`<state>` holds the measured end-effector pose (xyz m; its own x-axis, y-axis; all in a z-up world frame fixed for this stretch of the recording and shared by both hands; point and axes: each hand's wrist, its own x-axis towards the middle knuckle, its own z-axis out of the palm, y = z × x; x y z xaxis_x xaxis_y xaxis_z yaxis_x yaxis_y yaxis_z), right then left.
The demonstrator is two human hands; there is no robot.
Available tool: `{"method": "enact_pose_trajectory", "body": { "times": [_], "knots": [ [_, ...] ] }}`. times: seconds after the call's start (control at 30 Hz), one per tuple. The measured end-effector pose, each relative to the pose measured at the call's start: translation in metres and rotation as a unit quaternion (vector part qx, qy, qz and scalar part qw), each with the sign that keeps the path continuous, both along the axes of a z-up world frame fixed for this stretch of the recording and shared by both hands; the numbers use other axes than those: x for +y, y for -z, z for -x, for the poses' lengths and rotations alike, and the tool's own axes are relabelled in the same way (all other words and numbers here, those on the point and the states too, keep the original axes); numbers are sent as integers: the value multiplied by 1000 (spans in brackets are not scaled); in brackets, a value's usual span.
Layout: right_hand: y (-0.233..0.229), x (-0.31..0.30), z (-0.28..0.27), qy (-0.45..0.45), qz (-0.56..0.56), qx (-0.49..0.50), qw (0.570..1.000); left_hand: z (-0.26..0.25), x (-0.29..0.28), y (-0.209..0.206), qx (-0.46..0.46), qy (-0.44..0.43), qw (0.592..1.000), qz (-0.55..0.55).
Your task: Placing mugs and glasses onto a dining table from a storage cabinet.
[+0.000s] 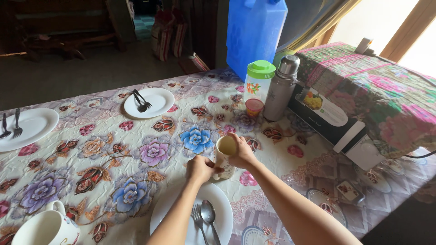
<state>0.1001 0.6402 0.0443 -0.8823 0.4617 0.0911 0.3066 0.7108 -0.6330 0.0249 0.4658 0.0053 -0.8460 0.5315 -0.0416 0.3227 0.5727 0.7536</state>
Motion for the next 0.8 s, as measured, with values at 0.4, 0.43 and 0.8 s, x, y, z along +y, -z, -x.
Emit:
{"method": "enact_pose_trajectory", "body": {
  "times": [0.4, 0.43, 0.8],
  "knots": [
    [-26, -27, -17, 34, -29, 181, 983, 38, -27, 5, -25, -47, 998, -26],
    [-31, -34, -19, 29, -28, 181, 983, 42, -36, 6, -24, -52, 998, -26],
    [-61, -165, 10, -57, -47, 345, 936, 38, -226, -48, -124, -210, 926, -289]
  ]
}}
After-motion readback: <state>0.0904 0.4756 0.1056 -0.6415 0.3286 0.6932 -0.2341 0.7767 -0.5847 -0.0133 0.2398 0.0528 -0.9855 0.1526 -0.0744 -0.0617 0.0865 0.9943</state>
